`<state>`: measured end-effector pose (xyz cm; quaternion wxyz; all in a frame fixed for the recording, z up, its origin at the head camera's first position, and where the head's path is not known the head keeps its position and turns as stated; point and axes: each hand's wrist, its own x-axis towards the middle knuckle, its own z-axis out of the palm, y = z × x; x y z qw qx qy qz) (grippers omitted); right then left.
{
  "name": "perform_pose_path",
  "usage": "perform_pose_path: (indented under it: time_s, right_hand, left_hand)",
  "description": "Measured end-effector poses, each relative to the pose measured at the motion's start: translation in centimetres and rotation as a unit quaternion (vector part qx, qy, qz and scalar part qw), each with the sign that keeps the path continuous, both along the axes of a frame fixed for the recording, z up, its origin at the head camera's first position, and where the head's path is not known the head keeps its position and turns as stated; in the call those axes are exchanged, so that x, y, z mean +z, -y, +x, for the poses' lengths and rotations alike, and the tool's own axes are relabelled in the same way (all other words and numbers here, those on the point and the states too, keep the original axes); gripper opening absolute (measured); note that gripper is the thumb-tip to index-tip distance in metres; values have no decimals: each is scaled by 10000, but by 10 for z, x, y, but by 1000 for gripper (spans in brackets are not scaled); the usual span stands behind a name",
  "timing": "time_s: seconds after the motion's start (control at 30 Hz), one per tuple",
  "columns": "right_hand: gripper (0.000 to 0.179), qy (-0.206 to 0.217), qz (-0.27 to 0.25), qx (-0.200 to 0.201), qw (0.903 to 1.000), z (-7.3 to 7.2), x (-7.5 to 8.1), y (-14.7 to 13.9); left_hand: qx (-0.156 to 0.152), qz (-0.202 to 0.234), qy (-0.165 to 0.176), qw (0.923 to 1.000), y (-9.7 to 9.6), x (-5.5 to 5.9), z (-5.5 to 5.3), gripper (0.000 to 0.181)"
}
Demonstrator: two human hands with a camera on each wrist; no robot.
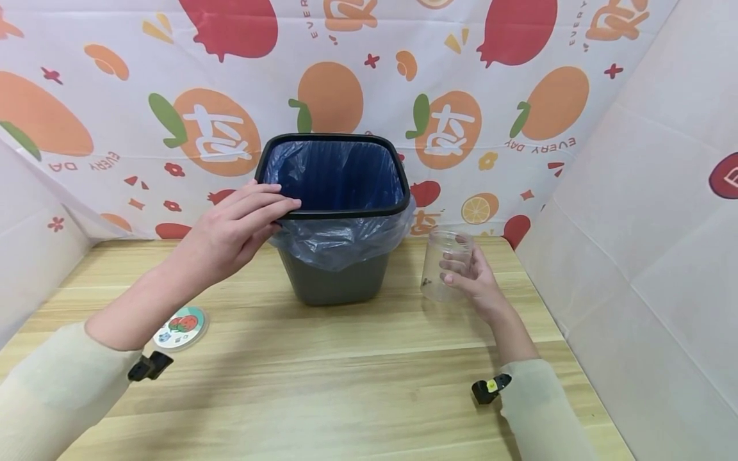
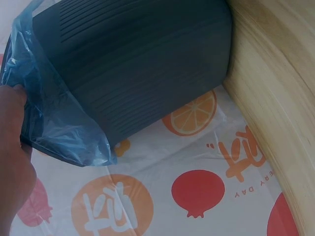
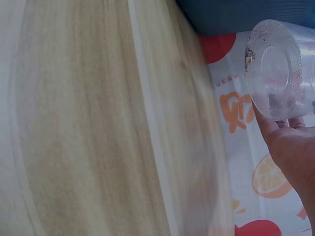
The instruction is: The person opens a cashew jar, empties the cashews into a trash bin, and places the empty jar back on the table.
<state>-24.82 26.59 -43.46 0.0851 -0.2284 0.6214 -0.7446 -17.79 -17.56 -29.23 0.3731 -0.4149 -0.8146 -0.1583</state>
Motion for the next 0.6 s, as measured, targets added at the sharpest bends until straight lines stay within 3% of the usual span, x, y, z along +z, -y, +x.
perform_pose_path:
  time_s: [0.6]
  right_hand:
    - [80,42,459,-161,9988,0,-13,1]
  left_hand:
    - [-27,37,-31,10000,-1,1,0,55]
